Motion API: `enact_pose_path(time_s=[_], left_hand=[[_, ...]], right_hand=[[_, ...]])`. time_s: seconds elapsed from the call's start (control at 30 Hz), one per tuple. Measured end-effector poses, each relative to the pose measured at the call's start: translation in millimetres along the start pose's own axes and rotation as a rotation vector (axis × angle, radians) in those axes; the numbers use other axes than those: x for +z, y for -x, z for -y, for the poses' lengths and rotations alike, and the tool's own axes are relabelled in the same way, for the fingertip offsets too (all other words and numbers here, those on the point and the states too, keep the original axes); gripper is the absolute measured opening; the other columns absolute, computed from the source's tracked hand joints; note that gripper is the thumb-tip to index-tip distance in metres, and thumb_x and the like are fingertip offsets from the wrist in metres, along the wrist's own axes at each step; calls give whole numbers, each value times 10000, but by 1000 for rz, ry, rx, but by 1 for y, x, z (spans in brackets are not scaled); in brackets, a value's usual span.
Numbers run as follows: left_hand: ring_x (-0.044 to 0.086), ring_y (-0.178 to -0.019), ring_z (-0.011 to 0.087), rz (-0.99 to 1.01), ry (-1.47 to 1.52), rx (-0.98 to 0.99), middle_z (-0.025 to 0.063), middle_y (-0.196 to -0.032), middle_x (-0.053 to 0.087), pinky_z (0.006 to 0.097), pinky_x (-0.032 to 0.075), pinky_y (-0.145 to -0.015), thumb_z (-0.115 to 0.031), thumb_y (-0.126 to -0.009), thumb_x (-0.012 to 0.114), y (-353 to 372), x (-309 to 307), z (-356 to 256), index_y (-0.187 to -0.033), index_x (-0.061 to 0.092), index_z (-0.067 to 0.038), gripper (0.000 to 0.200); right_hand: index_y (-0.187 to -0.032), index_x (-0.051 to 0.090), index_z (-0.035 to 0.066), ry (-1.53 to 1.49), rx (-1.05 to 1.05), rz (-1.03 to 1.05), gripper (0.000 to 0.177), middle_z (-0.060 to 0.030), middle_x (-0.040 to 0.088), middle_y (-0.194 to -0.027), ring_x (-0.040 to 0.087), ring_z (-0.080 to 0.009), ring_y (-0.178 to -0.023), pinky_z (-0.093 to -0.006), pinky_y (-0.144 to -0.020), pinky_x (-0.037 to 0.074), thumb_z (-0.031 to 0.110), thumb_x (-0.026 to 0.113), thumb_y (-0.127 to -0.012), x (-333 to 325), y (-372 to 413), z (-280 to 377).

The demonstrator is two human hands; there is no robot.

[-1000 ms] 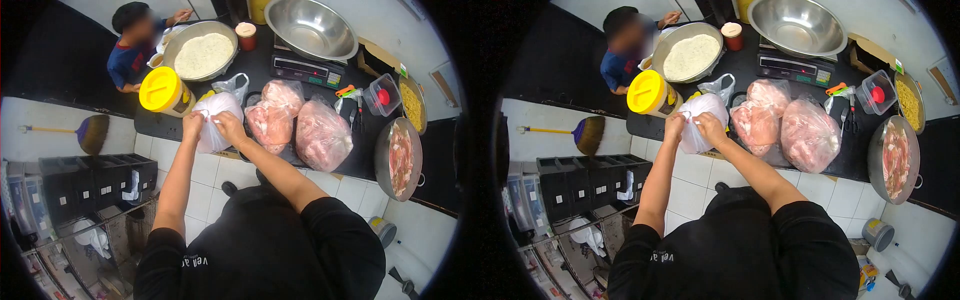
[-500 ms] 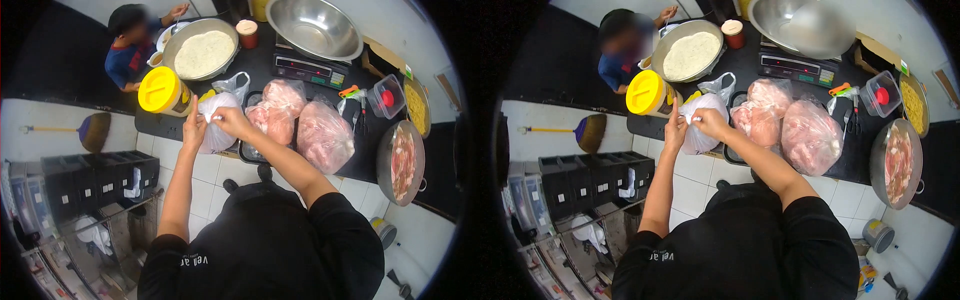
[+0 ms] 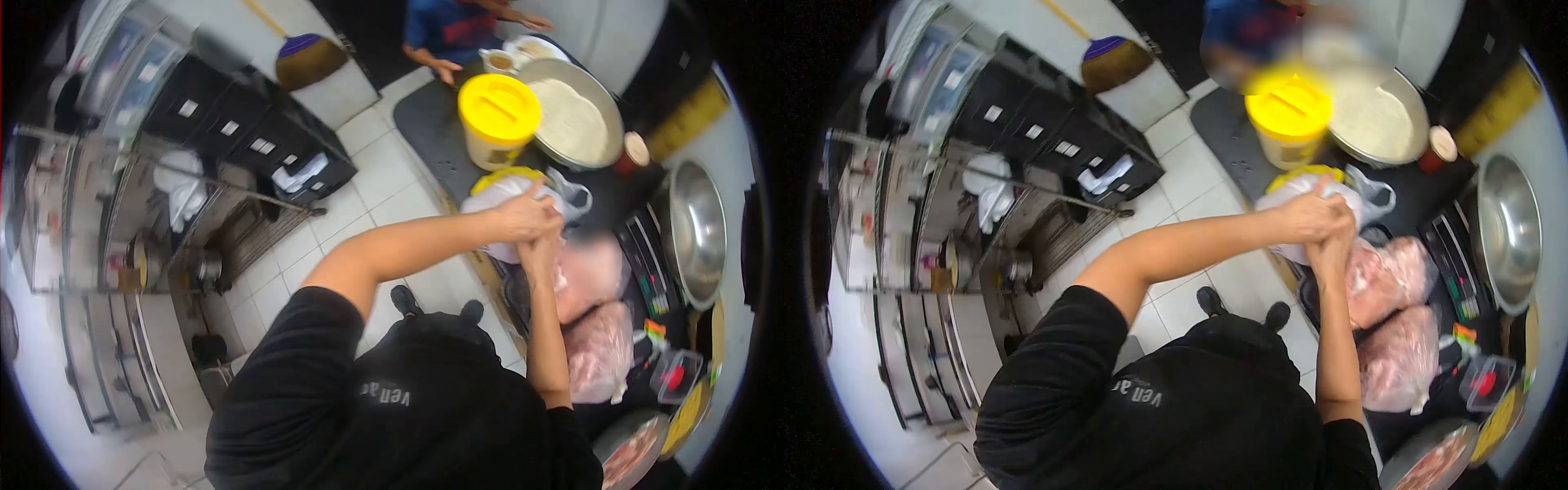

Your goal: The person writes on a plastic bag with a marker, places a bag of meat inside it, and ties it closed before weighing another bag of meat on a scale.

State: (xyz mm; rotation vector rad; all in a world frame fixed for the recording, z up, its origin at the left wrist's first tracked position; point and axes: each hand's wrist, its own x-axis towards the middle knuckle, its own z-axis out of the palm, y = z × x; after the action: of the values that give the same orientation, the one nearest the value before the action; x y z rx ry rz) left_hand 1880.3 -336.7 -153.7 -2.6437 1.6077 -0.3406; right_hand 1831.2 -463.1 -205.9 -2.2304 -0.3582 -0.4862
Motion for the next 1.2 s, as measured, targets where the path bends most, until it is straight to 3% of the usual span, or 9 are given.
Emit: enact_pose_path(time_s=[0.13, 0.63, 0.8, 0.83, 0.9, 0.93, 0.97, 1.0, 1.2], left_hand=[[508, -1111, 244, -67, -61, -49, 21, -981, 634, 657, 228, -1074, -245, -824, 572, 4, 5, 9, -1060, 577, -124, 265], [533, -1046, 261, -400, 287, -280, 94, -1035, 600, 553, 309, -1067, -240, -851, 523, 74, 15, -2, -1087, 638, -158, 275], [372, -1359, 415, -476, 1089, 70, 258, -1543, 259, 492, 334, -1120, -150, -862, 558, 168, 16, 72, -1397, 510, -289, 554], [332, -1398, 396, -262, 1244, 21, 228, -1561, 247, 445, 300, -1149, -130, -871, 549, 205, 17, 102, -1448, 455, -224, 592], [305, -1417, 377, -459, 1151, -427, 201, -1546, 300, 404, 266, -1169, -91, -949, 482, 337, 147, 165, -1440, 428, -58, 494], [303, -1415, 378, -380, 1263, -1048, 204, -1538, 313, 376, 272, -1165, -106, -965, 485, 395, 166, 175, -1433, 423, -43, 476], [314, -1407, 376, -296, 1083, -1329, 250, -1511, 326, 374, 254, -1175, -131, -934, 529, 456, 206, 197, -1413, 390, 45, 529], [325, -1398, 374, -192, 934, -1598, 296, -1485, 339, 373, 236, -1185, -155, -904, 572, 517, 245, 218, -1393, 357, 134, 608], [257, -1445, 335, 729, 472, -1719, 180, -1569, 252, 459, 254, -1173, -335, -819, 719, 760, 370, 322, -1504, 201, 27, 932]], right_hand=[[-1109, 586, -7, 19, 124, -234, 461, -220, 565, -1056, 525, -393, -1006, -488, -838, 421, 298, 683, -777, 44, -1, -4], [-1201, 565, -45, 436, 441, -204, 462, -290, 565, -1183, 550, -419, -1088, -470, -919, 420, 313, 609, -912, 79, 17, 4], [-1195, 580, -46, 506, 528, -174, 451, -287, 578, -1174, 561, -409, -1077, -469, -916, 423, 310, 610, -920, 72, 14, -19], [-1193, 583, -47, 548, 541, -148, 449, -286, 580, -1173, 563, -407, -1075, -468, -915, 424, 310, 610, -922, 70, 11, -25], [-1162, 609, -39, 910, 589, 64, 425, -267, 580, -1212, 561, -407, -1084, -449, -918, 442, 316, 623, -929, 70, -21, 31], [-1147, 622, -35, 1084, 591, 176, 414, -258, 580, -1231, 559, -407, -1089, -440, -919, 451, 319, 629, -933, 71, -40, 63], [-1112, 648, -29, 1136, 159, 87, 383, -241, 598, -1212, 573, -394, -1070, -437, -902, 462, 306, 653, -926, 71, -45, 82], [-1105, 652, -21, 1135, 185, 62, 370, -221, 611, -1184, 583, -379, -1055, -437, -892, 469, 291, 680, -909, 79, -52, 105], [-897, 592, -43, 514, 156, 283, 131, -196, 588, -943, 554, -352, -901, -458, -876, 443, 81, 577, -936, 196, -37, 176]])
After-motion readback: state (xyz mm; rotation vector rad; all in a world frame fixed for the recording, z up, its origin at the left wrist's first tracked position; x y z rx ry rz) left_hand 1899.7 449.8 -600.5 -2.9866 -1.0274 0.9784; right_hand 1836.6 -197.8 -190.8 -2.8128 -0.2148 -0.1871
